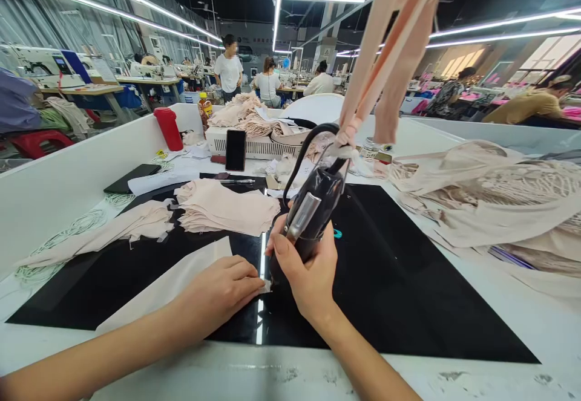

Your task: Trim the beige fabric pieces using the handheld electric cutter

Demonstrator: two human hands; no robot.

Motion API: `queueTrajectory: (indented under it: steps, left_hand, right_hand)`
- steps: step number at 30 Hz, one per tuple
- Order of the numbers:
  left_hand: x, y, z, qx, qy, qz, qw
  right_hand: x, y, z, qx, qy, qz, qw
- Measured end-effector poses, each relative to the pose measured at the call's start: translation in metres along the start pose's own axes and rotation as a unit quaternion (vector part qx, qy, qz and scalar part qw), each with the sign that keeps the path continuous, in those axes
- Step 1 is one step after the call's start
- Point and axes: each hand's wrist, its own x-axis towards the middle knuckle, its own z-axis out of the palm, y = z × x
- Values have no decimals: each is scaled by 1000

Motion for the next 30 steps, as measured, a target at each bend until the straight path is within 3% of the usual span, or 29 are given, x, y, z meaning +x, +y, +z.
queueTrajectory:
  steps: [7,16,30]
  left_hand:
    - [15,2,-2,-12,-54,-43,998]
    - [18,2,1,0,-52,-63,997]
    - [31,20,10,139,-60,-37,988]
  right_hand:
    - [-1,0,0,-1,-5,-4,1000]
    - [-2,-1,-1,2,-2,2,1000]
    - [-2,-2,-1,-9,2,2,1000]
